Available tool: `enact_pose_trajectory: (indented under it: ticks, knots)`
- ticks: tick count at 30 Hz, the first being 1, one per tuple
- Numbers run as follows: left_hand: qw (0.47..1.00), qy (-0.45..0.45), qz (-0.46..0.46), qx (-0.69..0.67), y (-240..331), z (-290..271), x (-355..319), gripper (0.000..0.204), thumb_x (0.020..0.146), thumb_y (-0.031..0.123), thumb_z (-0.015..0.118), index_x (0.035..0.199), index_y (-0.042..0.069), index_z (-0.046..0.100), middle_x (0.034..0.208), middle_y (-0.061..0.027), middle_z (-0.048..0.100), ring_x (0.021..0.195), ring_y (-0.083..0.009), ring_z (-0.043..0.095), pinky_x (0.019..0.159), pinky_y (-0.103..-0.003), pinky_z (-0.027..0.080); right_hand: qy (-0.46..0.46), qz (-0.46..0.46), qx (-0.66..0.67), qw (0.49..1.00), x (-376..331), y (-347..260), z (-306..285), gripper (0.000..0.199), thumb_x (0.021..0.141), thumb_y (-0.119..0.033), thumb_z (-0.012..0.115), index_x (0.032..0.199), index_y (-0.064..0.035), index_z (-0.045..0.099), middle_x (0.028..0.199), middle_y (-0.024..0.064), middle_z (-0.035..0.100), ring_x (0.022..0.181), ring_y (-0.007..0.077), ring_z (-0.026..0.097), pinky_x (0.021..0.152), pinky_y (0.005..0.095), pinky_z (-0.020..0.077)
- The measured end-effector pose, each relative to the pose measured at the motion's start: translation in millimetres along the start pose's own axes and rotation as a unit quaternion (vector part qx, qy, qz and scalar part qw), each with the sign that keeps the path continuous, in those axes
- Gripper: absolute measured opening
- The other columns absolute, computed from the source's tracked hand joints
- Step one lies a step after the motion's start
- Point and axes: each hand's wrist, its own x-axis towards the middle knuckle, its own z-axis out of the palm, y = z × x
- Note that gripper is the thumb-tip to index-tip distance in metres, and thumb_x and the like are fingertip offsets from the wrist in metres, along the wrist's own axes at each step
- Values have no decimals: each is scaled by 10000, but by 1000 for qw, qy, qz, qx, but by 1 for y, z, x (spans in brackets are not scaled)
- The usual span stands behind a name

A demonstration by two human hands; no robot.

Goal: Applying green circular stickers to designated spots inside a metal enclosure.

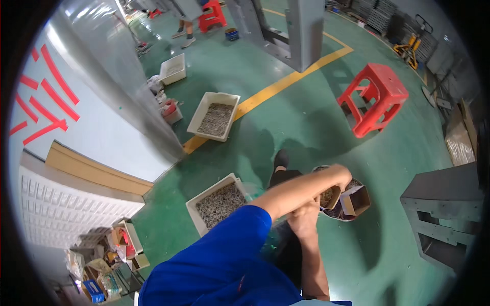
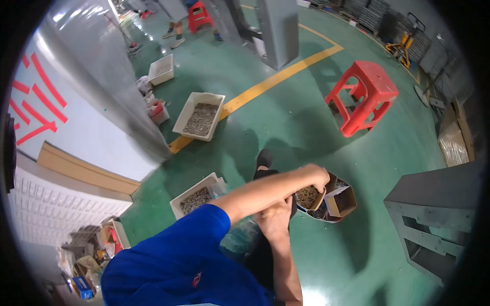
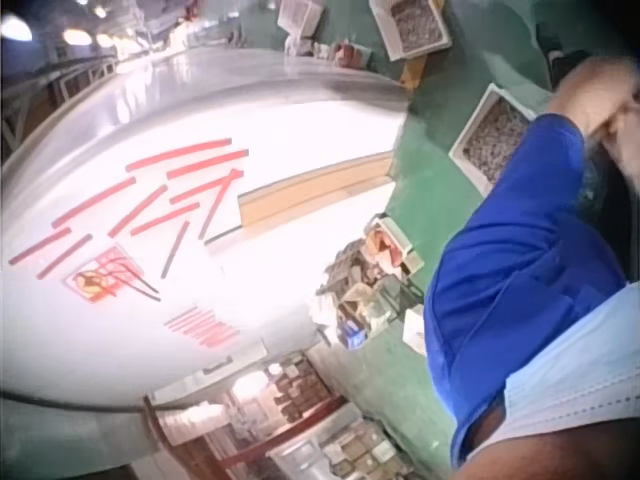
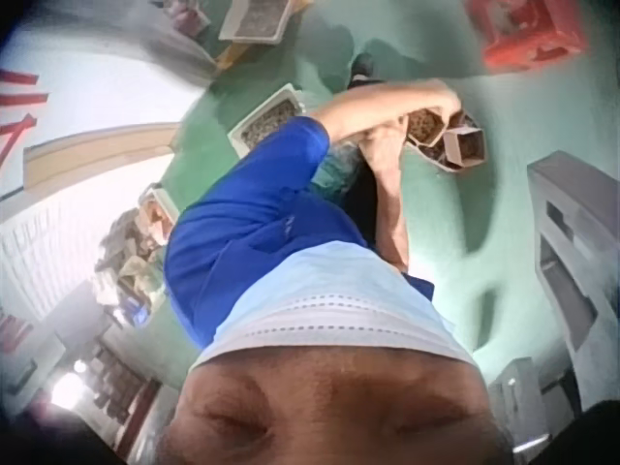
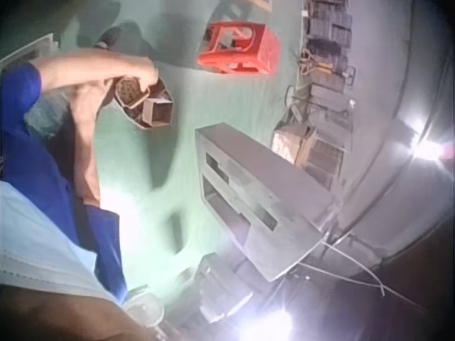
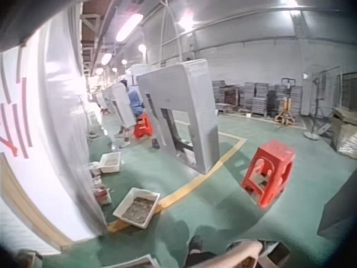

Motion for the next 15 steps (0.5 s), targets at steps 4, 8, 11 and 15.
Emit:
enact_pose_trajectory:
  ticks: [4,8,11,15]
  knots:
    - [945,273,-56,170,-46,-78,-19,249,763,121,538,947,77,700,904,-136,674,896,-329,639,805,-580,417,-35,32,-20,999,0,-4,-9,183,565,-162,690,745,-136,706,978,27,644,1122,229,520,1007,513,311]
    - [853,308,-174,383,-84,-203,-35,257,846,225,579,1069,146,680,1128,-47,634,1187,-300,482,991,-656,264,-21,43,5,999,0,0,-10,186,553,-139,708,739,-145,707,981,8,648,1118,224,525,1023,503,306]
    - [815,438,-94,367,-99,-249,-66,218,834,142,565,1026,91,655,1071,-71,625,1104,-299,521,918,-540,390,-24,49,3,999,-1,2,-12,201,567,-111,698,763,-153,712,982,-2,648,1119,216,524,1028,491,308]
    - [585,801,95,87,-107,-242,-94,180,815,172,640,962,70,616,1002,-59,622,1008,-231,540,782,-372,436,-21,60,6,998,1,8,-17,213,574,-115,694,783,-153,714,987,-3,647,1123,214,522,1029,482,308]
